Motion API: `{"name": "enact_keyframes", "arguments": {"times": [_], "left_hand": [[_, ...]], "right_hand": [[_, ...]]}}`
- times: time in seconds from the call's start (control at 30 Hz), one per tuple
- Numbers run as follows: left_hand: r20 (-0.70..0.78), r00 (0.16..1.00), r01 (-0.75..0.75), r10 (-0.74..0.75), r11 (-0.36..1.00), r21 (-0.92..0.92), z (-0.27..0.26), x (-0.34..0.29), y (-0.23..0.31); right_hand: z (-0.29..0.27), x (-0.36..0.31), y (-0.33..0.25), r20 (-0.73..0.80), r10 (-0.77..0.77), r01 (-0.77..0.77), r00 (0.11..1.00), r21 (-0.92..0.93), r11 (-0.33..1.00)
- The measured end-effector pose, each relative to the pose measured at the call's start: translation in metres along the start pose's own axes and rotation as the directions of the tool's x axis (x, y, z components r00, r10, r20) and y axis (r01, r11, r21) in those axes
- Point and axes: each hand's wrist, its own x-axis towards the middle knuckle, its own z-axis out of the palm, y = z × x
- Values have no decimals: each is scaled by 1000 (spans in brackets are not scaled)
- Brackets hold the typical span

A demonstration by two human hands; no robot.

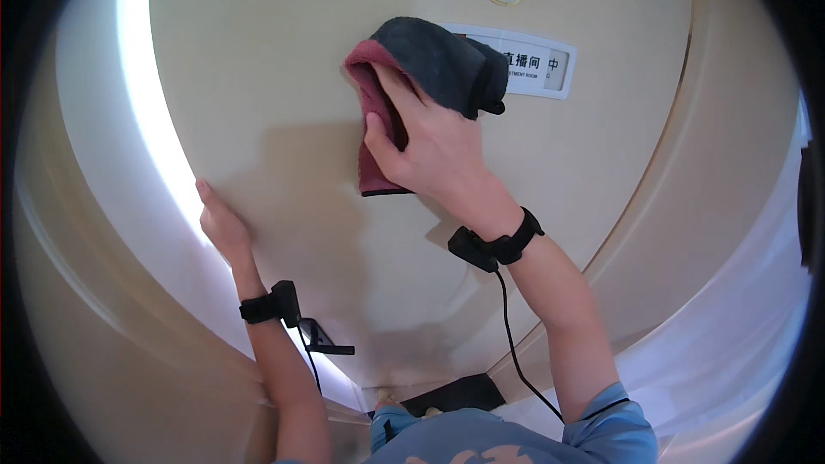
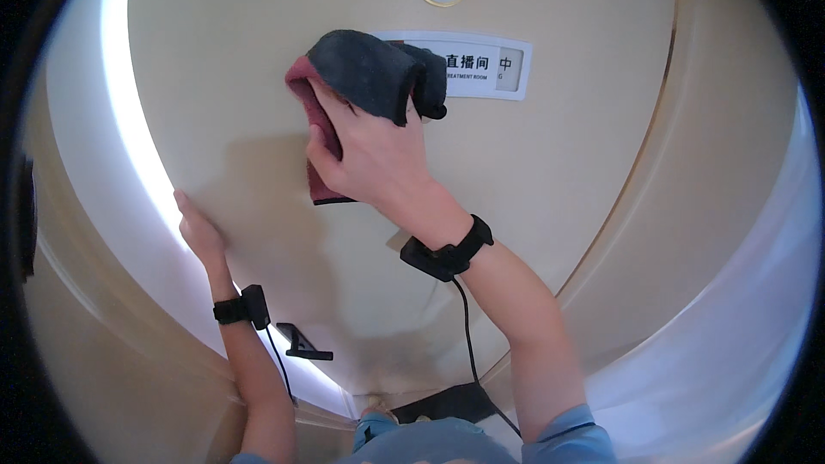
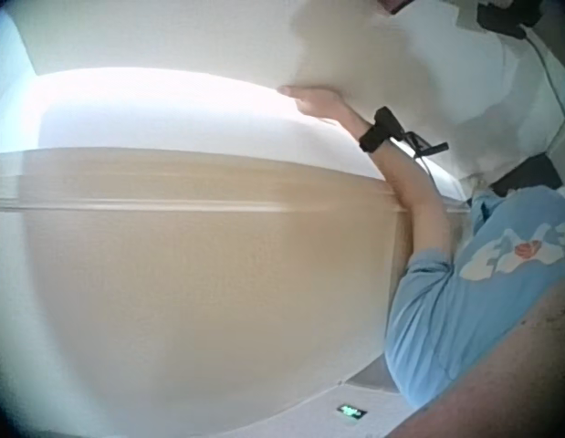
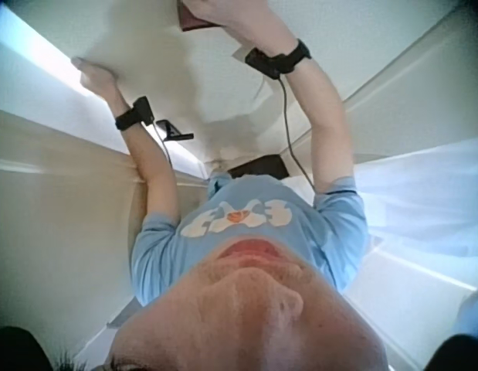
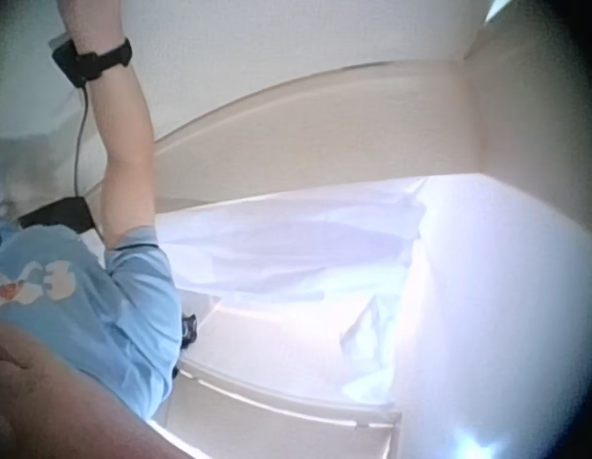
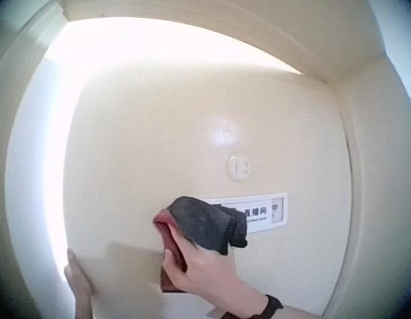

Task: The recorder uses a cleaning cloth to wipe down door frames and door surfaces in a corridor.

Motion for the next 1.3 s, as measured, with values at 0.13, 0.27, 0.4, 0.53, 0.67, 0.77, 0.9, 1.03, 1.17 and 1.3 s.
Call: {"name": "enact_keyframes", "arguments": {"times": [0.13,0.27,0.4,0.53,0.67,0.77,0.9,1.03,1.17,1.3], "left_hand": [[-4,1000,-28,28,1000,-14,3,-3,2],[20,1000,-22,22,1000,8,-2,1,-4],[-2,1000,-21,21,1000,15,0,-1,-3],[-12,1000,11,-11,1000,5,2,-2,0],[-24,1000,-2,2,1000,30,7,-2,-5],[-11,1000,2,-2,1000,7,-3,7,-6],[-74,997,8,-10,1000,-29,14,1,12],[-52,998,24,-24,1000,5,5,3,9],[-57,998,11,-11,1000,-7,16,-6,14],[-54,998,12,-12,1000,-3,9,-2,9]], "right_hand": [[-10,-11,27,-45,130,-134,990,-97,986],[-33,-22,65,-182,161,-199,970,-210,957],[-55,-36,96,-207,222,-284,953,-347,894],[-54,-60,108,-248,235,-306,940,-310,900],[-41,-104,105,-198,309,-360,930,-328,874],[-29,-126,80,-45,484,-481,874,-219,849],[3,-177,87,-95,367,-379,925,-269,886],[28,-269,61,-74,469,-474,880,-101,874],[49,-389,73,41,596,-580,802,-184,794],[44,-482,59,183,799,-751,573,-273,601]]}}
